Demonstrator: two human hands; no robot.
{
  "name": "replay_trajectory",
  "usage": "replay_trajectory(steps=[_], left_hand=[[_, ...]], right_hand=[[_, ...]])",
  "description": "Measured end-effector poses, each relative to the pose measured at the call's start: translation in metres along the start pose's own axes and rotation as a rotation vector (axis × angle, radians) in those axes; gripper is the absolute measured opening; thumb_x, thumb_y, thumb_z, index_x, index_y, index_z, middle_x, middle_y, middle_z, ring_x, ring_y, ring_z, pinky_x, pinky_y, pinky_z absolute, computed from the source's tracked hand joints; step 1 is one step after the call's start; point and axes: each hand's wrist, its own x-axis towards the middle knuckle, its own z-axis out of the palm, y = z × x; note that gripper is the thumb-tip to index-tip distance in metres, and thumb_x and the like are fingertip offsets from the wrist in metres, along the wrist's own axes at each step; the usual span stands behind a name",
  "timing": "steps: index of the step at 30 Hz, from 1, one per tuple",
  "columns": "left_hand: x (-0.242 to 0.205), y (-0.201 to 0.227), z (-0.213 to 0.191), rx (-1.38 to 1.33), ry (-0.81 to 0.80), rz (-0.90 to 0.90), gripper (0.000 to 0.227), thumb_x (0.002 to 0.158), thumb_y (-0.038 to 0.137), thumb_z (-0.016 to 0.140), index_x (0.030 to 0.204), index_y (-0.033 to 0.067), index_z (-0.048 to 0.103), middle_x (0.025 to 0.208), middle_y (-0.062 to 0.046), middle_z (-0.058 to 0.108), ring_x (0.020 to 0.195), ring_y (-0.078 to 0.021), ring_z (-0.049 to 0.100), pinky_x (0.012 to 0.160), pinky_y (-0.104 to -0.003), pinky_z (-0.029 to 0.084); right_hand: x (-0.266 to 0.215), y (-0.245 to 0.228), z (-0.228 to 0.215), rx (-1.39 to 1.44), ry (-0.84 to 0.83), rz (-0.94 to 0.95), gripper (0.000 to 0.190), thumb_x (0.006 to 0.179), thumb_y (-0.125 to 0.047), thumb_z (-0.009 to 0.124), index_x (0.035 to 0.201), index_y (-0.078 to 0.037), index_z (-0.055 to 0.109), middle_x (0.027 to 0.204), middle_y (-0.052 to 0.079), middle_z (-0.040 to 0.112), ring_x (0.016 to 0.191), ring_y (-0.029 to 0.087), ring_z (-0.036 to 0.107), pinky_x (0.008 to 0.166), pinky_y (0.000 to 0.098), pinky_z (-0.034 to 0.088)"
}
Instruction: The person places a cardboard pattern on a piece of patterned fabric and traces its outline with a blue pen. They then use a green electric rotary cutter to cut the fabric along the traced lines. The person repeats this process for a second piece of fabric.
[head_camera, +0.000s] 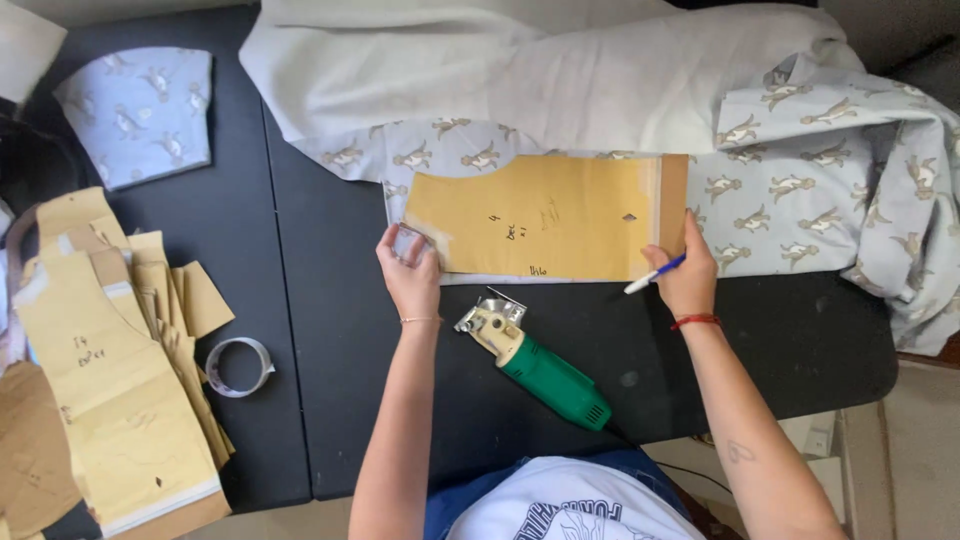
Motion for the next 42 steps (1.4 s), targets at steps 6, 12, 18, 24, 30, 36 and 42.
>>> replay_trajectory(steps=[6, 12, 18, 24, 30, 36, 42], left_hand=[[-0.008, 0.033, -0.005, 0.446, 0.049, 0.119, 0.042, 0.073, 0.0, 0.054, 0.113, 0.0076, 0.045, 0.101, -0.017, 0.059, 0.092, -0.0316, 0.059, 0.078, -0.039, 0.049], [-0.003, 0.039, -0.03, 0.945, 0.112, 0.212, 0.026, 0.071, 0.02, 0.062, 0.097, 0.0188, 0.058, 0.089, 0.001, 0.056, 0.081, -0.0171, 0.061, 0.079, -0.034, 0.045], [-0.001, 0.051, -0.033, 0.964, 0.039, 0.038, 0.027, 0.074, 0.023, 0.064, 0.099, 0.0168, 0.057, 0.08, 0.0, 0.062, 0.074, -0.0158, 0.063, 0.067, -0.031, 0.048], [0.001, 0.052, -0.04, 0.911, 0.024, 0.027, 0.02, 0.076, 0.024, 0.062, 0.093, 0.0165, 0.059, 0.08, 0.001, 0.064, 0.074, -0.0156, 0.063, 0.065, -0.03, 0.048], [0.01, 0.054, -0.04, 0.885, -0.026, 0.017, 0.022, 0.075, 0.023, 0.061, 0.095, 0.0142, 0.059, 0.082, -0.002, 0.065, 0.076, -0.0185, 0.063, 0.068, -0.033, 0.048], [0.009, 0.058, -0.04, 0.892, -0.09, 0.005, 0.025, 0.074, 0.027, 0.063, 0.096, 0.0146, 0.059, 0.082, -0.002, 0.065, 0.076, -0.0193, 0.062, 0.068, -0.033, 0.047], [0.01, 0.06, -0.038, 0.867, -0.105, 0.011, 0.017, 0.075, 0.024, 0.062, 0.089, 0.0148, 0.063, 0.077, -0.002, 0.065, 0.065, -0.0172, 0.059, 0.062, -0.031, 0.046]], right_hand=[[0.017, 0.017, 0.005, -0.075, -0.079, 0.035, 0.066, 0.074, -0.019, 0.071, 0.129, 0.0, 0.04, 0.107, 0.021, 0.049, 0.102, 0.04, 0.047, 0.089, 0.0438, 0.037], [0.013, 0.054, 0.003, -0.098, -0.046, 0.045, 0.051, 0.077, -0.012, 0.068, 0.124, -0.009, 0.05, 0.092, 0.011, 0.048, 0.091, 0.033, 0.052, 0.084, 0.0374, 0.041], [0.006, 0.041, -0.011, -0.157, 0.034, -0.097, 0.047, 0.079, -0.011, 0.069, 0.122, -0.005, 0.052, 0.094, 0.011, 0.045, 0.09, 0.034, 0.051, 0.079, 0.0384, 0.042], [-0.065, -0.061, -0.012, -0.045, -0.237, -0.284, 0.031, 0.072, -0.022, 0.069, 0.101, -0.013, 0.062, 0.097, 0.003, 0.053, 0.097, 0.026, 0.053, 0.082, 0.0338, 0.041], [-0.117, -0.107, 0.007, 0.036, -0.561, -0.326, 0.044, 0.064, -0.037, 0.072, 0.101, -0.017, 0.061, 0.098, -0.002, 0.06, 0.088, 0.019, 0.06, 0.073, 0.0292, 0.048], [-0.075, -0.091, -0.008, 0.114, -0.416, -0.348, 0.015, 0.07, -0.025, 0.069, 0.082, -0.017, 0.066, 0.088, -0.004, 0.064, 0.083, 0.017, 0.062, 0.072, 0.0264, 0.048], [0.008, 0.078, -0.043, -0.371, 0.054, -0.074, 0.007, 0.083, -0.01, 0.064, 0.09, -0.011, 0.061, 0.092, 0.004, 0.05, 0.085, 0.028, 0.056, 0.075, 0.0332, 0.044]])
